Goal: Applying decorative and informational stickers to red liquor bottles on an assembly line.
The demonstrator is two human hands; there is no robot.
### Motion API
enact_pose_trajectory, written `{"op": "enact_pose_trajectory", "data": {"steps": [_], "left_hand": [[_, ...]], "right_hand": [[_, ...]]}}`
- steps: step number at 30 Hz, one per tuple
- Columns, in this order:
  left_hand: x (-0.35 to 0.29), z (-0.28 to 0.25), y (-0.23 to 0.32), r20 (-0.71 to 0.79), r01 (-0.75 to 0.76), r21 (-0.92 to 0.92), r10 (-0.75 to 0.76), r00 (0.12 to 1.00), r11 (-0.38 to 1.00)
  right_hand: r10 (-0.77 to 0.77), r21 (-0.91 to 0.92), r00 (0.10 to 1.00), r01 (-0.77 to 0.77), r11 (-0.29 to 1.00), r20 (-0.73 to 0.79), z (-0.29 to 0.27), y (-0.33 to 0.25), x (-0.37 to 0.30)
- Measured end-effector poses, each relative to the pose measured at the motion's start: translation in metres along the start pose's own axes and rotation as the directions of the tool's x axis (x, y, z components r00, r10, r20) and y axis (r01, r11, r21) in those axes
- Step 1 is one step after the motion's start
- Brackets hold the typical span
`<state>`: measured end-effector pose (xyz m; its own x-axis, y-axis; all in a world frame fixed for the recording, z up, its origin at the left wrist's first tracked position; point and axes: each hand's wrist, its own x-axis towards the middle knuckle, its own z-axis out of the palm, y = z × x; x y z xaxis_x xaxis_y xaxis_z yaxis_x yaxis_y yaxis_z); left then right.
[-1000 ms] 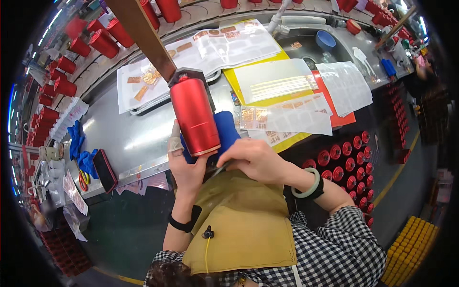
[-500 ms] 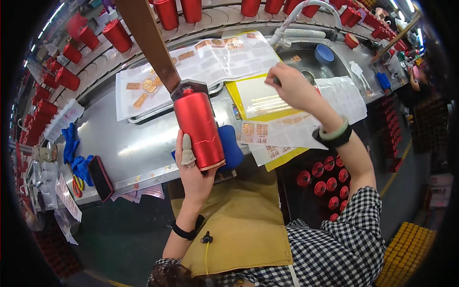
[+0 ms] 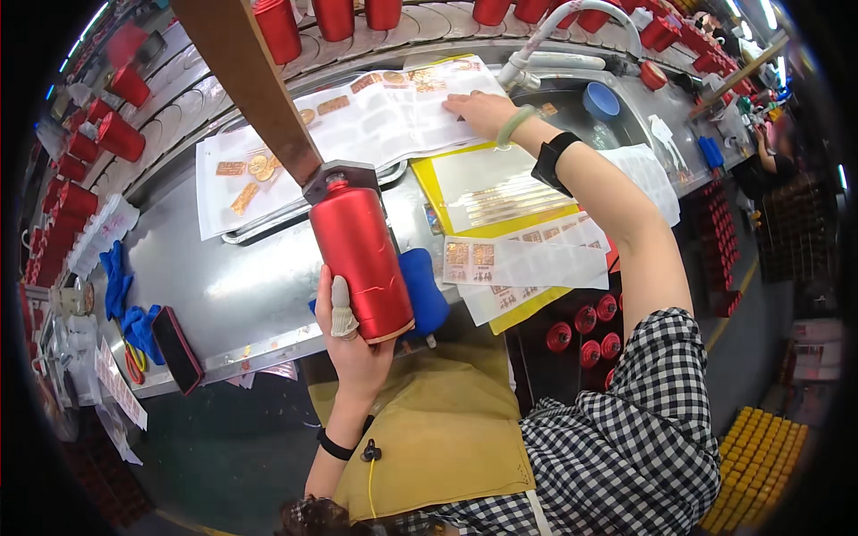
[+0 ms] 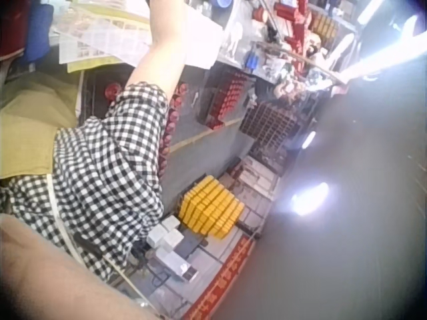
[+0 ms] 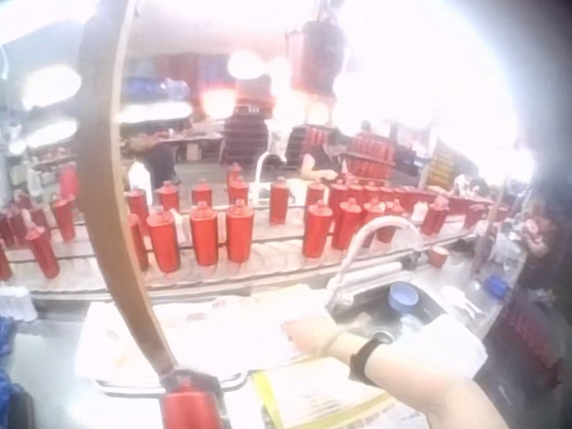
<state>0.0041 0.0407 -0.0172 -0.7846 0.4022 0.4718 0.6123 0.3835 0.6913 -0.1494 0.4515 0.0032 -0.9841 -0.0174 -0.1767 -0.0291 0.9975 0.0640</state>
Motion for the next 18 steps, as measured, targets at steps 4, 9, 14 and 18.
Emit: {"op": "enact_pose_trajectory", "data": {"steps": [4,9,14,18], "left_hand": [[-0.004,0.0,-0.005,-0.026,0.005,0.022,-0.004,1.0,1.0],[-0.004,0.0,-0.007,-0.025,-0.014,0.021,0.015,1.0,1.0],[-0.006,0.0,-0.005,-0.031,-0.015,0.019,0.015,0.999,1.0],[-0.003,0.003,-0.002,-0.012,-0.01,0.021,0.01,1.0,1.0]], "right_hand": [[-0.014,0.024,0.993,0.011,1.0,0.115,0.002,-0.003,-0.018],[-0.003,0.039,0.998,0.001,0.999,0.063,-0.007,-0.013,-0.042],[0.016,-0.024,0.995,-0.018,1.0,-0.101,0.016,-0.005,0.008],[0.014,-0.041,0.98,-0.022,0.999,-0.196,0.036,0.005,0.032]]}}
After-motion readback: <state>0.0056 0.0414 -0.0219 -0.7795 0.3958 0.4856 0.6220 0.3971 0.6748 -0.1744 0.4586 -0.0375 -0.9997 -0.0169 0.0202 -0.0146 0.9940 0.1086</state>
